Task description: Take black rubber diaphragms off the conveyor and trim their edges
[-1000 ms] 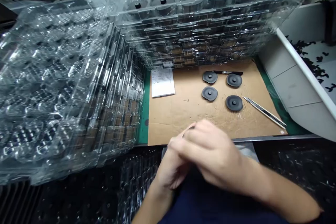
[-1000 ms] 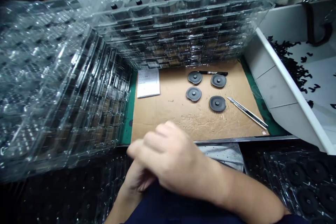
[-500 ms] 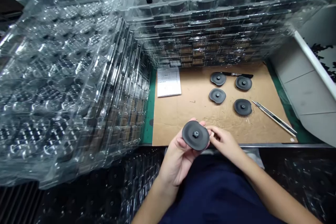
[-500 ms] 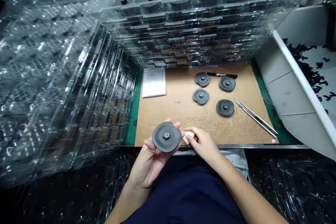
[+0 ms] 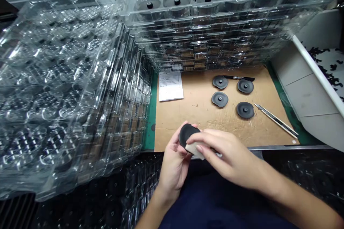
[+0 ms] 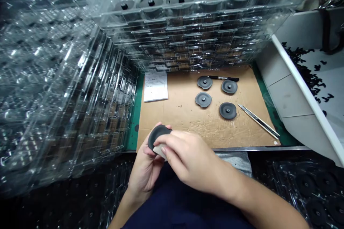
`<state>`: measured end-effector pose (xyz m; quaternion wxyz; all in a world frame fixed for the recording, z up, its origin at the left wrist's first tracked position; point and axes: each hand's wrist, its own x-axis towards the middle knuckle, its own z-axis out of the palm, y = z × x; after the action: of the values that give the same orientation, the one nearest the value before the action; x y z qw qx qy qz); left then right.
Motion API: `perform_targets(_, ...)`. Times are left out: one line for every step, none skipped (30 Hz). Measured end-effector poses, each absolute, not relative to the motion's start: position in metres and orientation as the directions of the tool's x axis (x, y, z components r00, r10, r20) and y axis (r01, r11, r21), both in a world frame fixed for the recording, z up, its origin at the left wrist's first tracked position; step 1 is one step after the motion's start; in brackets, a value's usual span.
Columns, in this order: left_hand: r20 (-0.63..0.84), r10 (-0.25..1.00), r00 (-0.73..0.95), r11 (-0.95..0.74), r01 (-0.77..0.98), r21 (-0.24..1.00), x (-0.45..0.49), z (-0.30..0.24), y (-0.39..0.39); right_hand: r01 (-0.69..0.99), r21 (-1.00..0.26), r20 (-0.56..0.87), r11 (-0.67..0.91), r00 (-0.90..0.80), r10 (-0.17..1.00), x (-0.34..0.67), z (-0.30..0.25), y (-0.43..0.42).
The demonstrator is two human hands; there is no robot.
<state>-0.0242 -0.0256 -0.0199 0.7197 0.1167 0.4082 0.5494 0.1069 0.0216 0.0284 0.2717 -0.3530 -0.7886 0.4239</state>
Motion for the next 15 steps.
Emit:
perform_targets(-0.461, 0.886, 0.056, 0.366, -0.694, 0.62, -0.023, -0.018, -0.026, 0.347, -0.846, 0.155, 0.405, -0.566, 0.809, 0.106, 0.029, 0.022)
perform_targets(-0.463, 0.884, 0.065, 0.374, -0.694, 0.615, -0.022, -0.016, -0.026, 0.364, -0.825, 0.211, 0.431, -0.509, 0.834, 0.105, 0.028, 0.023)
perform_targets(-0.464, 0.882, 0.085, 0.385, -0.697, 0.604, -0.021, -0.014, -0.025, 0.37, -0.806, 0.271, 0.462, -0.464, 0.843, 0.105, 0.028, 0.022)
perform_targets(-0.462, 0.881, 0.104, 0.393, -0.703, 0.592, -0.02, -0.011, -0.024, 0.355, -0.791, 0.32, 0.498, -0.453, 0.832, 0.107, 0.026, 0.02)
perform_targets(-0.454, 0.884, 0.113, 0.39, -0.713, 0.583, -0.021, -0.009, -0.023, 0.324, -0.783, 0.348, 0.531, -0.479, 0.806, 0.11, 0.025, 0.018)
perform_targets(-0.445, 0.888, 0.115, 0.382, -0.723, 0.576, -0.022, -0.007, -0.023, 0.283, -0.78, 0.357, 0.558, -0.531, 0.769, 0.115, 0.024, 0.015)
perform_targets(-0.438, 0.892, 0.116, 0.375, -0.731, 0.57, -0.023, -0.005, -0.022, 0.253, -0.782, 0.345, 0.569, -0.585, 0.734, 0.121, 0.023, 0.012)
perform_targets(-0.432, 0.894, 0.116, 0.369, -0.738, 0.565, -0.025, -0.003, -0.021, 0.254, -0.784, 0.319, 0.566, -0.617, 0.719, 0.128, 0.023, 0.01)
perform_targets(-0.429, 0.895, 0.119, 0.367, -0.742, 0.561, -0.026, -0.002, -0.02, 0.29, -0.782, 0.287, 0.552, -0.619, 0.731, 0.134, 0.024, 0.009)
perform_targets(-0.431, 0.894, 0.123, 0.371, -0.743, 0.557, -0.026, -0.001, -0.019, 0.355, -0.773, 0.25, 0.526, -0.592, 0.766, 0.138, 0.025, 0.008)
perform_targets(-0.439, 0.89, 0.127, 0.378, -0.744, 0.551, -0.025, -0.001, -0.018, 0.432, -0.753, 0.221, 0.496, -0.543, 0.81, 0.141, 0.028, 0.01)
perform_targets(-0.45, 0.883, 0.132, 0.387, -0.746, 0.542, -0.025, 0.0, -0.017, 0.5, -0.722, 0.217, 0.479, -0.493, 0.842, 0.142, 0.03, 0.012)
perform_targets(-0.468, 0.872, 0.142, 0.405, -0.747, 0.528, -0.024, 0.001, -0.016, 0.546, -0.681, 0.242, 0.488, -0.461, 0.854, 0.142, 0.032, 0.016)
perform_targets(-0.492, 0.857, 0.154, 0.429, -0.743, 0.514, -0.023, 0.002, -0.015, 0.555, -0.638, 0.293, 0.533, -0.465, 0.835, 0.14, 0.034, 0.02)
perform_targets(-0.516, 0.839, 0.17, 0.457, -0.736, 0.5, -0.022, 0.003, -0.014, 0.523, -0.6, 0.354, 0.605, -0.505, 0.787, 0.137, 0.036, 0.025)
